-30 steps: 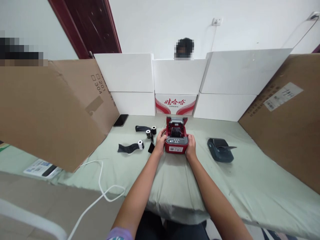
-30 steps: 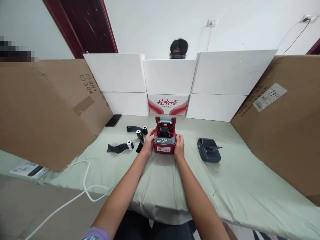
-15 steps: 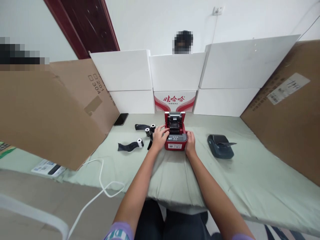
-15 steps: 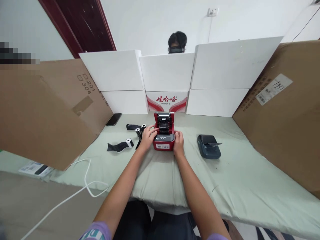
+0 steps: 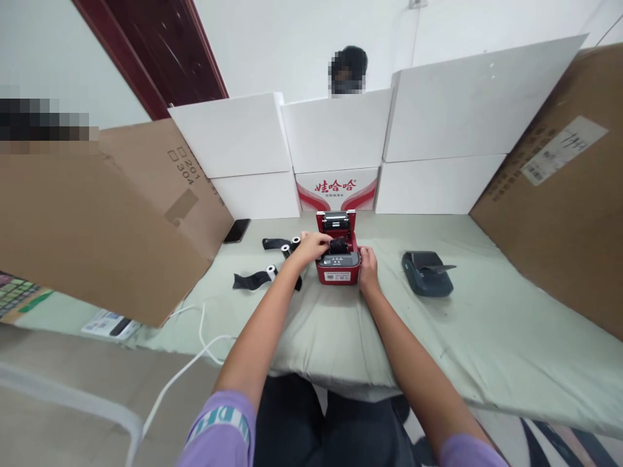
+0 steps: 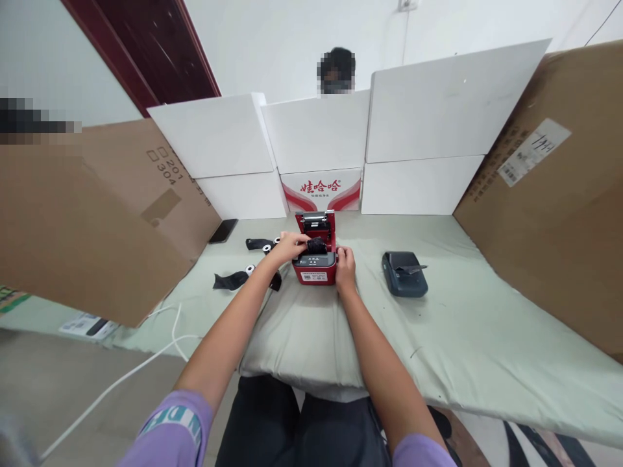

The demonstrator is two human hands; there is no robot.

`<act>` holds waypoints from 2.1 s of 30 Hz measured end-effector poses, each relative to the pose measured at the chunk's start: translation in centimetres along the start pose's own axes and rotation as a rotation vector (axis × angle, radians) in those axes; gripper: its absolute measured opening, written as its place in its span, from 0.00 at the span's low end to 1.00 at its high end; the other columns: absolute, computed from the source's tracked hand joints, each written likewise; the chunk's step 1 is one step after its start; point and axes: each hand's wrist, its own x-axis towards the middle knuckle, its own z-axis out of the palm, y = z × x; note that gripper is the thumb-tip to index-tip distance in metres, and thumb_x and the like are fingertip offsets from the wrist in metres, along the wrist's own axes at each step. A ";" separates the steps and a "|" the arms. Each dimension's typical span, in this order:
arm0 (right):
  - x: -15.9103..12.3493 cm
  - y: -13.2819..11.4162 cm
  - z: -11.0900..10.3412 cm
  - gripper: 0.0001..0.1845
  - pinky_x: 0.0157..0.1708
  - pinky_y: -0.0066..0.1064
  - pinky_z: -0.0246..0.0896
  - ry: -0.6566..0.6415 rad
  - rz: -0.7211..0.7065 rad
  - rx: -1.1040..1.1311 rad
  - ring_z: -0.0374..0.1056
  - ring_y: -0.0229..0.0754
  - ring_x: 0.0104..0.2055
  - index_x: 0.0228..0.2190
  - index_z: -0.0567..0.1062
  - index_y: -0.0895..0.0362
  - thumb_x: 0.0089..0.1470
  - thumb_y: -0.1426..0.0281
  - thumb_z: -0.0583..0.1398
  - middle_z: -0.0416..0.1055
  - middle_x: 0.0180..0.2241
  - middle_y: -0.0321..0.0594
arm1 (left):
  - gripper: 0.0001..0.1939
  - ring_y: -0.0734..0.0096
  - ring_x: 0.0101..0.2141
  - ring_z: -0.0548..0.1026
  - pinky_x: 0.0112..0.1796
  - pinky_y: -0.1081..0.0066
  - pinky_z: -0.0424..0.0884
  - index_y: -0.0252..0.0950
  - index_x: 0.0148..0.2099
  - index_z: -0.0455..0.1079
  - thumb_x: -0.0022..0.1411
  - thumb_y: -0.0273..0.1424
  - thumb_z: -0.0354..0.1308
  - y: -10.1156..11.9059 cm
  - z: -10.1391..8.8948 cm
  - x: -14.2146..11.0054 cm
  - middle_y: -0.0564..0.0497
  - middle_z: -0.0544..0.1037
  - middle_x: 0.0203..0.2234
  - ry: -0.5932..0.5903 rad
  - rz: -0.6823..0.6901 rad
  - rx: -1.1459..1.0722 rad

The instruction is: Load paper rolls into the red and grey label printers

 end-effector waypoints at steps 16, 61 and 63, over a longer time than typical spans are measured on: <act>0.5 0.5 -0.2 0.18 0.45 0.35 0.60 -0.008 0.002 -0.017 0.65 0.44 0.40 0.34 0.73 0.53 0.54 0.51 0.58 0.72 0.35 0.36 | 0.13 0.60 0.34 0.79 0.42 0.66 0.71 0.41 0.36 0.84 0.47 0.22 0.66 2.2 0.7 2.6 0.47 0.84 0.30 -0.130 0.053 0.064; 0.5 0.3 0.1 0.14 0.44 0.37 0.59 0.009 -0.019 -0.022 0.65 0.45 0.39 0.33 0.72 0.53 0.54 0.56 0.58 0.71 0.34 0.36 | 0.15 0.57 0.43 0.79 0.40 0.67 0.69 0.47 0.44 0.81 0.53 0.32 0.66 -4.3 -11.0 -11.1 0.49 0.84 0.41 -0.100 -0.403 0.634; 0.6 0.5 0.1 0.14 0.44 0.38 0.59 0.008 -0.021 -0.022 0.65 0.45 0.39 0.33 0.73 0.53 0.54 0.56 0.58 0.71 0.34 0.37 | 0.15 0.57 0.43 0.79 0.41 0.67 0.70 0.46 0.46 0.81 0.54 0.32 0.65 -3.9 -11.2 -11.2 0.48 0.84 0.42 -0.030 -0.389 0.615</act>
